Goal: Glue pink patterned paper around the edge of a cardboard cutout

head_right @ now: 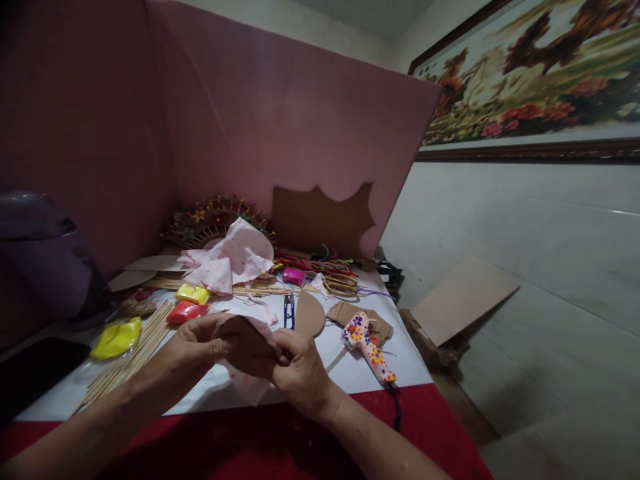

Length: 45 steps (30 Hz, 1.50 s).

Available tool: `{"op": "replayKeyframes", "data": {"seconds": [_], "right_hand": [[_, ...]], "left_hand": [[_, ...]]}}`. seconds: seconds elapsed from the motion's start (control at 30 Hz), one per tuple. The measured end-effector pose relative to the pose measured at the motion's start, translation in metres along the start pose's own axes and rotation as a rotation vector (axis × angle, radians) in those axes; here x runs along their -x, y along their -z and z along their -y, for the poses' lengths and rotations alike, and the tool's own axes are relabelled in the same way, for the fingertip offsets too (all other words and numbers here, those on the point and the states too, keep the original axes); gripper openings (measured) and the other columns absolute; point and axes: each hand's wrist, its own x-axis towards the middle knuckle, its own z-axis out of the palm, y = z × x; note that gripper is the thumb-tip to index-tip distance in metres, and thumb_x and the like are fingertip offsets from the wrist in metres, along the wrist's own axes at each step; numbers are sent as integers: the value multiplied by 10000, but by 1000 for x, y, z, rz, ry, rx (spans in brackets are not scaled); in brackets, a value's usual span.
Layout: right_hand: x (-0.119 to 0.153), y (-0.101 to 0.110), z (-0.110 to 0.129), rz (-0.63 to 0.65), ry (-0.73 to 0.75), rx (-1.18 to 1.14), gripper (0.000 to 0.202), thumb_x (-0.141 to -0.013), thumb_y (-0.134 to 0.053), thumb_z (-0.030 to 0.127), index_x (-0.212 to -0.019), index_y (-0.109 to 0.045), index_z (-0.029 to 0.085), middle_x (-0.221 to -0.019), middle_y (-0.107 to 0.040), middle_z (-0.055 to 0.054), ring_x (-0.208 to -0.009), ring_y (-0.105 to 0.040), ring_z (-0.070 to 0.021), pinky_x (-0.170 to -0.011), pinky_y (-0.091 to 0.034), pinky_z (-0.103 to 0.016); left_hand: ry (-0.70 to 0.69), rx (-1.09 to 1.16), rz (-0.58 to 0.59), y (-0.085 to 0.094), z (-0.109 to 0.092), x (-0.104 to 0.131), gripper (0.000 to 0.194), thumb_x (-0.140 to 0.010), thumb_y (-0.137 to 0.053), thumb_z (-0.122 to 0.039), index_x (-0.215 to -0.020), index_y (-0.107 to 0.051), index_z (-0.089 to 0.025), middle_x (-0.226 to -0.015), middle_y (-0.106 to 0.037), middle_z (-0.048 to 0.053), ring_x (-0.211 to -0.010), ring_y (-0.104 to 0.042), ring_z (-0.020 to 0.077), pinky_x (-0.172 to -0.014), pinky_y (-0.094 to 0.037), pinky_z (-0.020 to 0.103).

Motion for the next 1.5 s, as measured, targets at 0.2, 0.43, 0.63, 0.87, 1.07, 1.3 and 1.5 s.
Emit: {"op": "replayKeyframes", "data": {"seconds": [0.2, 0.43, 0.63, 0.87, 1.07, 1.3, 1.5], "right_hand": [[-1, 8, 6, 35, 48, -10, 333, -739, -672, 421, -571, -504, 188, -724, -463, -3, -722, -464, -166, -661, -363, -272], [-2, 6, 3, 84, -198, -520, 430, -612, -765, 475, -690, -430, 218, -669, -463, 42, -596, -465, -124, -583, -416, -255], [-1, 3, -3, 116, -150, -589, 443, -654, -761, 401, -948, -483, 222, -845, -561, -4, -758, -560, -156, -690, -463, -282], [4, 3, -1, -38, -43, -228, 245, -789, -642, 310, -985, -529, 217, -822, -543, -3, -742, -514, -148, -665, -428, -263], [3, -4, -9, -134, -116, -181, 196, -771, -661, 299, -877, -534, 194, -752, -530, 19, -683, -483, -130, -609, -391, -238], [1, -3, -12, -120, -180, -244, 174, -763, -658, 316, -779, -551, 179, -685, -521, 25, -637, -462, -122, -582, -373, -233], [0, -5, -12, -119, -211, -283, 193, -740, -668, 323, -745, -536, 182, -652, -504, 34, -611, -443, -116, -568, -355, -231]], "left_hand": [[-47, 173, -257, 4, -13, 0, 199, -711, -725, -201, -909, -722, -195, -822, -739, 25, -718, -642, 141, -681, -504, 214], [-50, 236, -360, 7, -27, -3, 267, -723, -713, -173, -985, -699, -218, -924, -744, 24, -780, -671, 166, -707, -535, 246], [-38, 174, -421, 6, -25, -4, 257, -687, -744, -157, -938, -711, -203, -885, -743, 2, -766, -657, 133, -699, -520, 200], [-26, 150, -445, 8, -19, -5, 266, -641, -763, -114, -896, -715, -173, -846, -740, 16, -768, -651, 141, -722, -510, 230], [22, 166, -414, 5, -12, -5, 354, -622, -764, -93, -959, -701, -183, -901, -739, 36, -777, -670, 169, -683, -528, 246], [32, 335, -563, 6, -11, -10, 114, -819, -607, -171, -877, -705, -161, -873, -743, 27, -733, -675, 130, -693, -553, 222], [26, 378, -533, 3, -14, -10, 231, -898, -492, -198, -852, -715, -157, -834, -747, 30, -731, -680, 127, -717, -551, 218]]}}
